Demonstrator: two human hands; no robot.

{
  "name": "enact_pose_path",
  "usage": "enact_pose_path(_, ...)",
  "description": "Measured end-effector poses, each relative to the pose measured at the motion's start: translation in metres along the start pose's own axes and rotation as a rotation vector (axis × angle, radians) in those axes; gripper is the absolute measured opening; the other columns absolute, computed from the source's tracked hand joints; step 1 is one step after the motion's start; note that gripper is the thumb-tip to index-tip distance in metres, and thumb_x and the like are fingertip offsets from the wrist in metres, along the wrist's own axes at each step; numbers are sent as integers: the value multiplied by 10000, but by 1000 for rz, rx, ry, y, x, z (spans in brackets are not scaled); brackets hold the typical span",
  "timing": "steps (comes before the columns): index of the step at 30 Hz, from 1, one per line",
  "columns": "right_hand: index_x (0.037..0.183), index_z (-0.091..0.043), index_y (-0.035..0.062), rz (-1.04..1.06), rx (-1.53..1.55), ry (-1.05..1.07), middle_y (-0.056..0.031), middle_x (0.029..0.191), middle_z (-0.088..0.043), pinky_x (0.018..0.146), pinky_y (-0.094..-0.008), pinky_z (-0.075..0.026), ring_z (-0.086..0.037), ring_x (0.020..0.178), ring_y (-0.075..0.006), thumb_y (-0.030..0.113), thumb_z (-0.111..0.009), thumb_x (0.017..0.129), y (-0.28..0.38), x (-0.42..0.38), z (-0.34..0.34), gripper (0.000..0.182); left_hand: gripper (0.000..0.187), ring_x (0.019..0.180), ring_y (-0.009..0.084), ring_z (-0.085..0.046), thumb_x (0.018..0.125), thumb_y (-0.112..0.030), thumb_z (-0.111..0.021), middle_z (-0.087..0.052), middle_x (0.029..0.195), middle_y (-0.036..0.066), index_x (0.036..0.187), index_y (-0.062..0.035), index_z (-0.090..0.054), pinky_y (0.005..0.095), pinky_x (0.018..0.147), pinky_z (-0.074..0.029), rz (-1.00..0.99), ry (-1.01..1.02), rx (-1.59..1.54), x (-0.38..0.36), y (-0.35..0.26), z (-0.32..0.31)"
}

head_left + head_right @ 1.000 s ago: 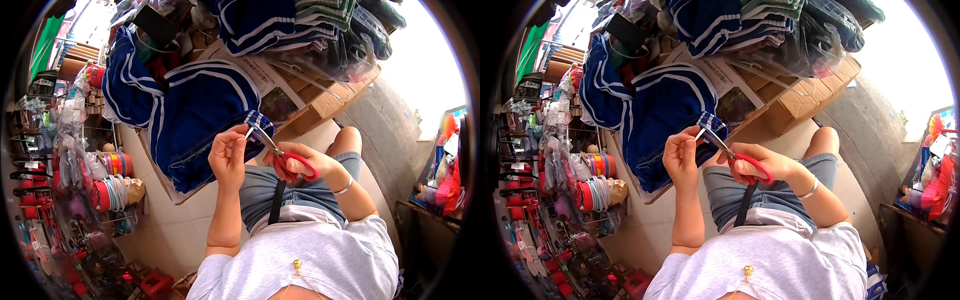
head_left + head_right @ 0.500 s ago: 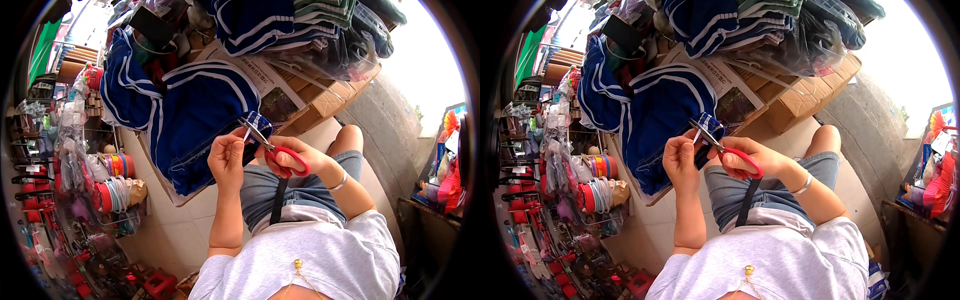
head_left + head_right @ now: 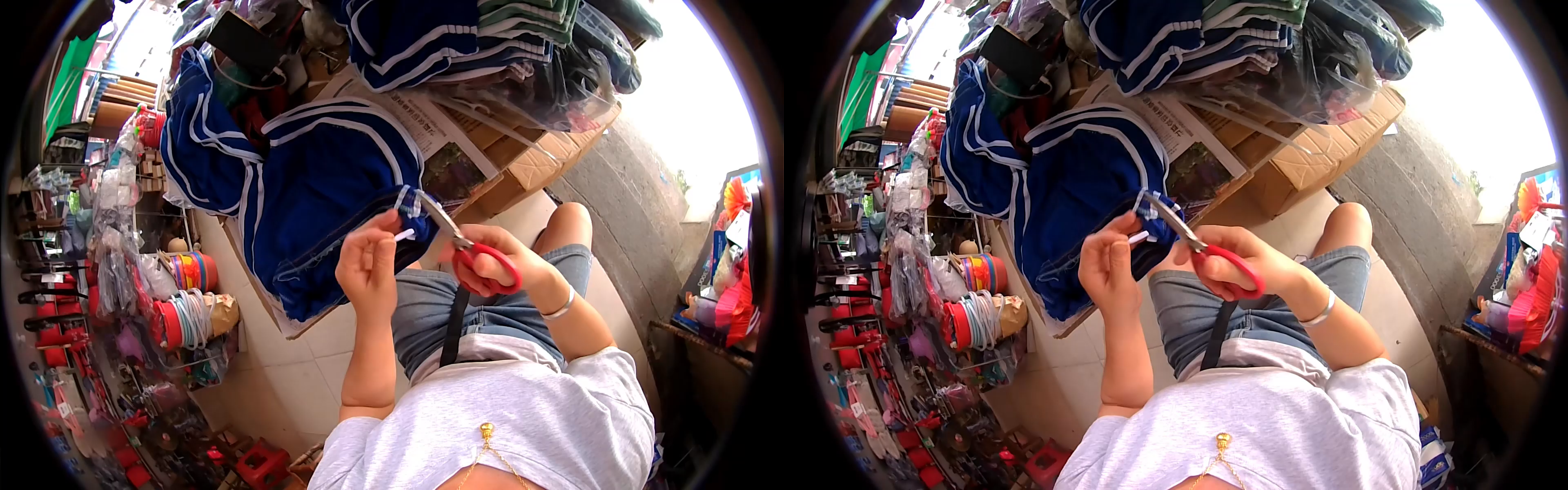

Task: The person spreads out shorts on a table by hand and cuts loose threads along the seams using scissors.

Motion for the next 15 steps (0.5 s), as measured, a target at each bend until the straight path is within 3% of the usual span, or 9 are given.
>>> enact_pose_path(2, 1087, -532, -23, 69, 22, -74, -7, 598, -516, 459, -210, -368, -479, 490, -73, 471, -599, 894, 8, -18, 10, 535, 58, 748, 137, -575, 872, -46, -617, -639, 912, 134, 863, -20, -566, 230, 650, -470, -165, 28, 216, -7, -26, -12)
enact_pose_path(5, 1089, -532, -27, 23, 11, -263, -13, 601, -512, 464, -215, -381, -483, 488, -81, 451, -617, 888, -1, -53, 38, 525, 136, 667, 169, -557, 769, -41, -739, -605, 800, 76, 833, -56, -619, 261, 575, -432, -370, 302, 265, -24, -43, -59)
enact_pose_path(7, 1125, -521, 8, -202, -71, -404, -34, 788, -591, 553, -244, -443, -546, 619, -107, 406, -654, 864, -34, -86, 64, 494, 175, 664, 199, -574, 718, -50, -770, -597, 757, 36, 837, -89, -649, 299, 575, -452, -343, 477, 200, -33, -42, -107)
enact_pose_path(9, 1140, -525, 26, -109, -208, -404, -30, 975, -587, 756, -306, -482, -568, 877, -114, 315, -641, 882, -60, -112, 65, 405, 158, 631, 209, -577, 730, -72, -740, -574, 697, 49, 855, -109, -652, 333, 581, -461, -423, 543, 120, -44, -32, -160)
enact_pose_path(10, 1174, -526, 21, -42, 57, -453, -50, 1061, -586, 837, -323, -462, -545, 980, -116, 260, -610, 903, -72, -119, 60, 371, 388, 951, 291, -613, 746, -27, -692, -621, 1000, 145, 1116, -113, -614, 390, 778, -487, -329, 778, 75, -58, -12, -187)
enact_pose_path(11, 1207, -526, 16, 29, 320, -495, -71, 1146, -584, 918, -340, -443, -522, 1083, -119, 204, -579, 923, -81, -123, 60, 344, 534, 1139, 329, -486, 755, -8, -663, -499, 1202, 191, 1252, -130, -510, 446, 892, -423, -396, 772, 169, -60, -25, -210)
enact_pose_path(12, 1207, -526, 16, 28, 319, -491, -71, 1146, -584, 918, -340, -443, -522, 1083, -119, 204, -579, 923, -89, -121, 60, 344, 683, 1326, 366, -359, 764, 12, -633, -376, 1404, 237, 1388, -148, -407, 502, 1006, -359, -464, 765, 264, -60, -39, -226)
enact_pose_path(13, 1223, -519, 13, -82, 541, -459, -87, 1154, -587, 904, -337, -451, -534, 1068, -125, 209, -570, 930, -107, -120, 55, 357, 683, 1326, 366, -359, 764, 12, -633, -376, 1404, 237, 1388, -148, -407, 502, 1006, -359, -462, 763, 268, -61, -40, -226)
enact_pose_path(15, 1238, -511, 9, -185, 770, -419, -103, 1162, -590, 890, -333, -460, -547, 1054, -131, 215, -560, 936, -116, -112, 41, 369, 849, 1441, 365, -50, 779, 17, -588, -26, 1545, 228, 1494, -176, -173, 566, 1093, -188, -593, 969, 353, -79, -39, -234)
Point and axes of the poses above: each hand's wrist, its own x-axis towards the middle knuckle, its own z-axis out of the back of the hand, y = z × x, the point moved 7 cm from there along x, towards the middle knuckle
